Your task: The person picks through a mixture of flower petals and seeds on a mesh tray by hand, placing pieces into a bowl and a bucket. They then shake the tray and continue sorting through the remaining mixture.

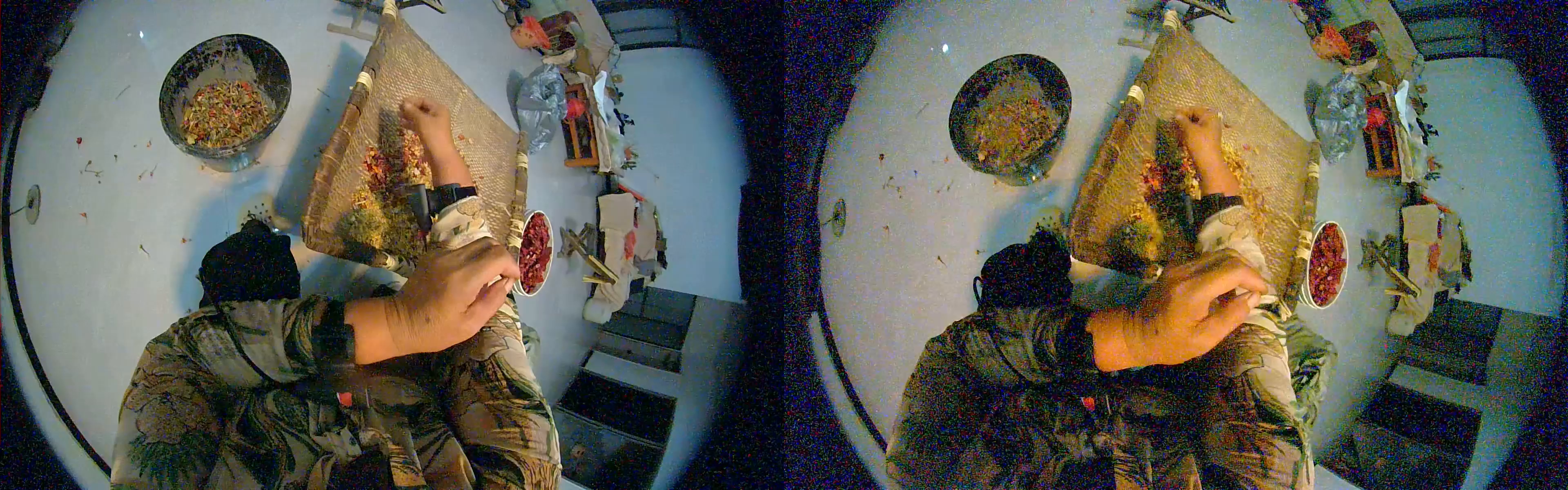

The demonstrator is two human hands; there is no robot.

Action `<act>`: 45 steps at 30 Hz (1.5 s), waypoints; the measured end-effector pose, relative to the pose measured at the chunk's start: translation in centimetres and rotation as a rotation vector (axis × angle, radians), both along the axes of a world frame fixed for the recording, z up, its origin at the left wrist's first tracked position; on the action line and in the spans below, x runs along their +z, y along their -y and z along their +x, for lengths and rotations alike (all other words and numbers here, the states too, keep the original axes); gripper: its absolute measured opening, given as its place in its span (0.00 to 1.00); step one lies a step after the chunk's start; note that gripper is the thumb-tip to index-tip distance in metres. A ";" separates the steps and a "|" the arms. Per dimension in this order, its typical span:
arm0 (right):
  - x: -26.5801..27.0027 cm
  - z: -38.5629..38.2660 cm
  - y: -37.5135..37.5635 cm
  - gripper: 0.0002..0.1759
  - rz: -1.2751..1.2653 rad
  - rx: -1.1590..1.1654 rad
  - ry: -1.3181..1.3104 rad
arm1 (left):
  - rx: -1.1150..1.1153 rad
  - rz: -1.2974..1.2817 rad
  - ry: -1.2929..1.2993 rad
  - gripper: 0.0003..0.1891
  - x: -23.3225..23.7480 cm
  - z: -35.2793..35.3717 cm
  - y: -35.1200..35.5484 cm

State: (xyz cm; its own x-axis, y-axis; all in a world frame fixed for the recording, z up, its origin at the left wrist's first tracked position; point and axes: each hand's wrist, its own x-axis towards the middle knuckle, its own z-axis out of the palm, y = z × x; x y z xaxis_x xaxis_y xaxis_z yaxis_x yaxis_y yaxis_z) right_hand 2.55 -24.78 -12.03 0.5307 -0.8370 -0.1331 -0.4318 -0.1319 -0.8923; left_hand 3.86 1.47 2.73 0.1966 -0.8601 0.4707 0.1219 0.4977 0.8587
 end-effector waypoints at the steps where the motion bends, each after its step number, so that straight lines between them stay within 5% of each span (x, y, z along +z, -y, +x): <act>1: -1.9 -1.6 0.8 0.12 -0.117 0.009 -0.147 | 0.001 -0.002 -0.001 0.07 -0.1 -0.2 0.0; 5: -3.9 -3.6 -0.9 0.12 -0.558 0.159 -0.529 | -0.037 0.043 0.015 0.07 -0.1 -0.5 0.1; 10: -4.7 -1.7 -3.2 0.11 -0.675 0.195 -0.688 | -0.001 0.056 0.014 0.06 -0.6 -1.3 0.3; 17: -6.5 -1.1 -3.3 0.08 -0.859 0.166 -0.635 | -0.002 0.076 0.034 0.05 -0.8 -1.7 0.6; 24: -6.6 -2.9 -1.1 0.10 -0.520 -0.057 -0.368 | -0.017 0.090 0.029 0.05 -1.0 -1.6 0.9; 28: -3.6 -4.3 -0.9 0.07 0.210 -0.252 0.092 | -0.024 0.104 0.053 0.06 -0.8 -1.3 0.9; 31: -0.6 -4.1 -2.1 0.06 0.433 -0.290 0.380 | -0.011 0.081 0.055 0.06 -0.7 -1.3 1.0; 41: -0.4 -4.2 -3.2 0.06 0.745 -0.226 0.827 | -0.104 0.163 -0.030 0.06 -0.5 -1.5 0.7; 45: -1.1 -3.9 -4.1 0.07 0.744 -0.174 0.788 | -0.043 0.137 -0.039 0.03 -0.7 -1.8 0.8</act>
State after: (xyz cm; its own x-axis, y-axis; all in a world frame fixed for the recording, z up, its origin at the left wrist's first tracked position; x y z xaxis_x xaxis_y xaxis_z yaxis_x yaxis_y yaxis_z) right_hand -1.32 -20.70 -13.09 0.5711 -0.7596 -0.3113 0.3339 0.5614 -0.7571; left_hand 2.02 0.72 2.05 0.1737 -0.9239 0.3409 0.1752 0.3696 0.9125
